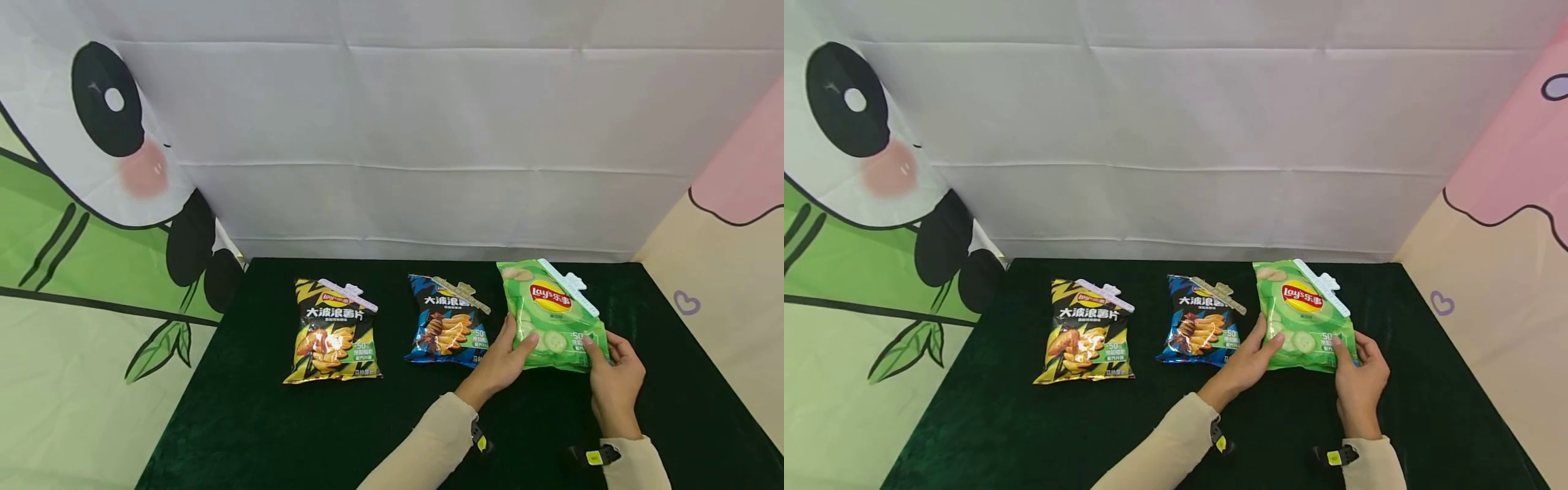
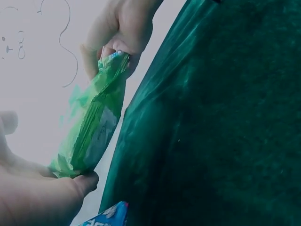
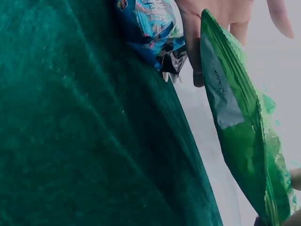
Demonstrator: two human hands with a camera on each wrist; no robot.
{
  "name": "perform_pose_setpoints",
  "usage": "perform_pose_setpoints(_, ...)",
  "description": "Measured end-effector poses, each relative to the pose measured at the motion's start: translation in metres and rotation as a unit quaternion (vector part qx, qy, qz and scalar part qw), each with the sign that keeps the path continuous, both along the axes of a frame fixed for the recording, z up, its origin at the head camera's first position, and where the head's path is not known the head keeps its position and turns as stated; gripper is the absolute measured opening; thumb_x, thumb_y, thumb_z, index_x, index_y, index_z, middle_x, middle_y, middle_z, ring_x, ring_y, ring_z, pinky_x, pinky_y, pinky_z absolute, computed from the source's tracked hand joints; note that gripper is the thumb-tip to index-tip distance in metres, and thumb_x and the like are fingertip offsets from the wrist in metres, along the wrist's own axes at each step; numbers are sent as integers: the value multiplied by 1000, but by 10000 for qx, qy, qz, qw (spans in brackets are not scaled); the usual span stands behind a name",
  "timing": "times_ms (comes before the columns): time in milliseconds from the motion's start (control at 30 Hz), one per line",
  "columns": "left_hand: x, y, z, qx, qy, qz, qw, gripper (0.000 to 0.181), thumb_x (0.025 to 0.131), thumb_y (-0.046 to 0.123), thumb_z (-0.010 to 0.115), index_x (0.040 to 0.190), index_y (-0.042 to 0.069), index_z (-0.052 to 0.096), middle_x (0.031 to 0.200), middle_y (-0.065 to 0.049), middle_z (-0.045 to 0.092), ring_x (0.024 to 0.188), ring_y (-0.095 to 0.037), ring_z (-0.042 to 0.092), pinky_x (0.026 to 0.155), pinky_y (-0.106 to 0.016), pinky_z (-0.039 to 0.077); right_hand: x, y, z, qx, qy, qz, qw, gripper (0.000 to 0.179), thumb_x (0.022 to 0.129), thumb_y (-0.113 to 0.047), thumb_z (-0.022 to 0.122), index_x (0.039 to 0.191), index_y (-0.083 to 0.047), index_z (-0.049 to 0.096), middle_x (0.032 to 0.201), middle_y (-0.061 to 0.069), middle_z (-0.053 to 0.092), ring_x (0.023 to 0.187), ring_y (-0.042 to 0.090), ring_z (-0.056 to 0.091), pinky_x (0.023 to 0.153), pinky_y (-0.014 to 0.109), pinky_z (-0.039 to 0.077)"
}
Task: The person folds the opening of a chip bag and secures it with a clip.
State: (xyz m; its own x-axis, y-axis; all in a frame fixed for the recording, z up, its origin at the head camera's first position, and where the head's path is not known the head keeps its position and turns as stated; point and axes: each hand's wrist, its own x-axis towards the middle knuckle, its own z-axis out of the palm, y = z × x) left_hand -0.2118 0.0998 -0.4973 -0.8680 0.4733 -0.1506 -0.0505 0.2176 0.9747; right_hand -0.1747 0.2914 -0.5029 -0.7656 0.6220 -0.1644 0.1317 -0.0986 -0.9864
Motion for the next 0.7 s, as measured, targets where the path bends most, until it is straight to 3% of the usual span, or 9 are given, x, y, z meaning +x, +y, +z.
perform_pose_setpoints(100,3,3,-4,-273,-159,-8,9995,74,103,60,36,163,29,6,172,-1,6,159,-25,13,128,-49,20,1,3,-3,-58,-107,26,9999,34,94,-19,71,127,-15,62,93,-25,66,80,-7,61,65,7,51)
perform_pose_setpoints(267,7,6,-10,-322,-377,-11,9988,76,102,63,36,163,28,8,172,-4,6,159,-26,12,128,-50,18,4,7,-10,93,-388,119,9991,32,95,-22,70,125,-17,62,89,-27,65,76,-7,60,63,9,50)
perform_pose_setpoints(567,10,13,-18,-423,-685,193,9966,77,101,53,48,163,24,13,172,-4,8,159,-27,14,128,-50,18,6,12,-22,366,-764,329,9959,31,96,-27,69,124,-16,61,84,-31,62,75,-9,59,63,9,49)
perform_pose_setpoints(700,10,14,-22,-521,-789,167,9954,80,99,57,50,163,27,13,172,-3,9,158,-29,15,127,-52,19,7,15,-24,595,-1017,488,9918,33,98,-31,66,127,-17,59,85,-33,60,76,-9,58,64,10,49)
